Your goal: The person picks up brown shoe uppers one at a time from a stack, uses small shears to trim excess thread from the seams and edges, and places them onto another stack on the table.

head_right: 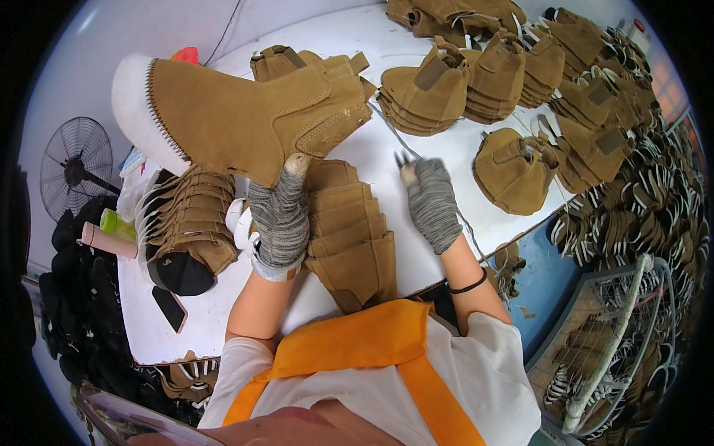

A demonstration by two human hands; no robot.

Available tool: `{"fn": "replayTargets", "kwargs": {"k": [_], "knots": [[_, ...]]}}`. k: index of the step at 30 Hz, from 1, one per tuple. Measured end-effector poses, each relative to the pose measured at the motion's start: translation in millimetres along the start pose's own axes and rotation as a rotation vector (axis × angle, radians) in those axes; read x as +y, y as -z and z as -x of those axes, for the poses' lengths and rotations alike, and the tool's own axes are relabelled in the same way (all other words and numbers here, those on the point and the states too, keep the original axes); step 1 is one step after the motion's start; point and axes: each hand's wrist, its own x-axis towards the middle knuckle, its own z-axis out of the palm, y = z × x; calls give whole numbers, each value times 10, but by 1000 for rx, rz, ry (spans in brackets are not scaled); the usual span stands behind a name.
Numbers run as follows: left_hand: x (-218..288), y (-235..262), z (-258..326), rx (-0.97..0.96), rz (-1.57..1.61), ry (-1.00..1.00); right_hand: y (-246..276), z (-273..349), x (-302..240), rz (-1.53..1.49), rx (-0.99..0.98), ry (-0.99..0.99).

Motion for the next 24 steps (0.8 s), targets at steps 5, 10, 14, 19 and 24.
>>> {"fn": "replayTargets", "kwargs": {"k": [5, 10, 14, 19, 24], "knots": [[-47, 6, 27, 8, -62, -58, 397, -147, -733, -632, 88, -215], [-11, -20, 44, 24, -61, -53, 319, -278, -1067, -267, 244, 254], [22, -30, 55, 51, -65, -40, 248, -297, -1157, -234, 239, 195], [67, -48, 94, 52, -87, -25, 158, -301, -1163, -333, 216, 116], [25, -38, 121, 43, -133, -65, 159, -321, -1191, -389, 221, 123]]}}
